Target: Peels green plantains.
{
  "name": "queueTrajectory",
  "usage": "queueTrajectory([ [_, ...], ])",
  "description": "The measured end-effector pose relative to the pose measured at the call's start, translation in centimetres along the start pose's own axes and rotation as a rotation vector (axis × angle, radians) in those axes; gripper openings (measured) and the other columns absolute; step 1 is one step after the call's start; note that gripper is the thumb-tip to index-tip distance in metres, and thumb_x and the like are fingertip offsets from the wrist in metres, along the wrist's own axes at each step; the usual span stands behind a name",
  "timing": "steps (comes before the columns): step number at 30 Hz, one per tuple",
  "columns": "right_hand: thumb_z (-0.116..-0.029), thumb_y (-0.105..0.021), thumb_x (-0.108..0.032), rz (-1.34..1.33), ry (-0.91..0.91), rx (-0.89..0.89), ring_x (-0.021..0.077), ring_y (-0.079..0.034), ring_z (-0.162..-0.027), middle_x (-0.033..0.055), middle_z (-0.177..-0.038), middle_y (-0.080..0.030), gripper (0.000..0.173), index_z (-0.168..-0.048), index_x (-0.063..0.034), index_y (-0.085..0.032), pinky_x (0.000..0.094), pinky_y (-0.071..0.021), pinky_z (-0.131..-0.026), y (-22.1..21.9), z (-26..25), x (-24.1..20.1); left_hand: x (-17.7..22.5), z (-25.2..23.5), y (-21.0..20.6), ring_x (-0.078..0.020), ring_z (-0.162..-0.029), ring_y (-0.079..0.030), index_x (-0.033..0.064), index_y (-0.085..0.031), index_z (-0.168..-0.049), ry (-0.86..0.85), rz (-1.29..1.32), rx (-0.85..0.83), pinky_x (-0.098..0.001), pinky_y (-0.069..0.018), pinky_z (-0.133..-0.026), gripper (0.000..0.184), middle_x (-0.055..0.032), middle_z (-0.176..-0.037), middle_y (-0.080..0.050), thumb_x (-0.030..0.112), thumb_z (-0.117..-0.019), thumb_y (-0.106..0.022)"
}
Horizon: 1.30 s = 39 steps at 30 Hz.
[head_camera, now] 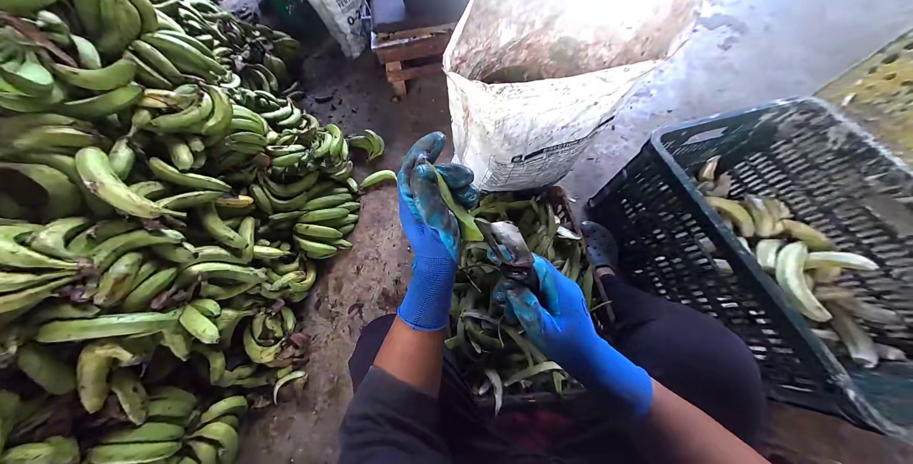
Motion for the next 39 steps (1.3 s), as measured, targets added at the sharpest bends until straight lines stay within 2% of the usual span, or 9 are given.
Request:
queueTrajectory([
  [7,-0.0978,-0.056,-0.026,0.317,0.085,0.043,0.026,-0.072,-0.101,0.0167,-0.111,-0.074,0.041,-0.125,0.002,-0.066,0.0443,-0.0579,-0.086,-1.0,-0.7,0.6,-0.5,1.3,-1.3,-0.0121,-0.062,-0.067,0.0101,-0.052,-0.131,0.251,0.159,0.052,-0.0292,-0.0598,-0.057,0.047,-0.001,-0.077,-0.068,0.033,-0.1107,-0.016],
  [13,-0.0958,-0.055,-0.029,0.489,0.04,0.109,0.0383,-0.073,-0.094,0.0243,-0.105,-0.073,0.045,-0.113,0.0095,-0.068,0.0549,-0.056,-0.082,-1.2,-1.6,1.5,-1.3,3.8,-2.1,-0.0245,-0.083,-0.074,0.0044,-0.057,-0.126,0.737,0.226,0.105,-0.0408,-0.0611,-0.078,0.069,-0.0135,-0.092,-0.073,0.051,-0.1088,-0.009],
  [18,-0.1013,-0.052,-0.037,0.216,-0.038,0.043,0.0151,-0.069,-0.088,0.0105,-0.097,-0.071,0.043,-0.115,0.0006,-0.067,0.0365,-0.0582,-0.079,0.3,-1.6,1.2,-1.9,2.2,-0.3,-0.0246,-0.105,-0.069,0.021,-0.039,-0.152,0.535,0.256,-0.226,-0.0419,-0.0593,-0.085,0.053,-0.0094,-0.133,-0.064,0.041,-0.1089,-0.016],
  [23,-0.0951,-0.057,-0.029,0.426,0.011,0.131,0.0323,-0.073,-0.09,0.0203,-0.097,-0.073,0.04,-0.11,0.0058,-0.069,0.049,-0.0579,-0.078,-0.3,-1.5,1.1,-2.1,2.3,-1.5,-0.0241,-0.091,-0.07,0.0137,-0.062,-0.111,0.56,0.432,-0.21,-0.0436,-0.0593,-0.083,0.061,-0.0085,-0.096,-0.07,0.046,-0.1077,-0.011],
  [27,-0.0957,-0.057,-0.026,0.453,-0.133,0.053,0.0381,-0.071,-0.091,0.0239,-0.095,-0.071,0.036,-0.104,0.0074,-0.07,0.0547,-0.0556,-0.081,0.0,-2.1,1.3,-2.7,3.7,-2.1,-0.0216,-0.098,-0.07,0.0071,-0.059,-0.125,0.603,0.25,-0.262,-0.04,-0.0583,-0.086,0.064,-0.0113,-0.108,-0.072,0.05,-0.1067,-0.015],
  [31,-0.098,-0.059,-0.021,0.197,-0.255,-0.084,0.0255,-0.069,-0.102,0.0185,-0.109,-0.072,0.036,-0.12,0.0064,-0.066,0.0443,-0.0545,-0.094,1.4,-2.3,1.0,-1.0,3.6,-1.6,-0.021,-0.095,-0.07,0.0013,-0.051,-0.134,0.666,0.07,-0.311,-0.0366,-0.0591,-0.081,0.046,-0.0153,-0.113,-0.07,0.025,-0.0957,-0.064],
  [34,-0.1007,-0.056,-0.016,-0.294,-0.348,-0.158,0.0065,-0.067,-0.091,0.0045,-0.105,-0.071,0.032,-0.127,0.001,-0.062,0.025,-0.0564,-0.084,4.0,-2.5,0.8,-0.7,2.8,-1.6,-0.0258,-0.103,-0.068,-0.0024,-0.045,-0.137,0.599,0.255,-0.384,-0.0416,-0.0586,-0.087,0.05,-0.0189,-0.121,-0.066,0.005,-0.0897,-0.059],
  [36,-0.0992,-0.053,-0.015,-0.58,-0.376,-0.125,0.0085,-0.066,-0.072,0.0001,-0.09,-0.07,0.026,-0.122,-0.005,-0.06,0.0267,-0.0582,-0.065,5.6,-2.3,1.0,-0.8,2.4,-1.4,-0.0281,-0.098,-0.07,-0.0018,-0.047,-0.135,0.586,0.305,-0.288,-0.044,-0.061,-0.082,0.047,-0.0191,-0.12,-0.066,0.001,-0.0882,-0.053],
  [39,-0.1003,-0.06,-0.026,-0.8,-0.265,-0.062,0.0117,-0.069,-0.071,0.0028,-0.102,-0.074,0.035,-0.131,-0.0086,-0.056,0.0286,-0.0611,-0.065,8.1,-1.4,1.7,-1.2,2.2,-1.4,-0.0328,-0.098,-0.071,-0.0034,-0.049,-0.132,0.568,0.297,-0.252,-0.0453,-0.063,-0.077,0.04,-0.0221,-0.124,-0.066,-0.001,-0.092,-0.05],
])
Point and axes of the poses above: each hand's wrist, its own z-axis away from the middle knuckle, its own y-axis out of the back of the hand, x = y × z, the point moved 2 cm from there along -z, towards the middle knuckle
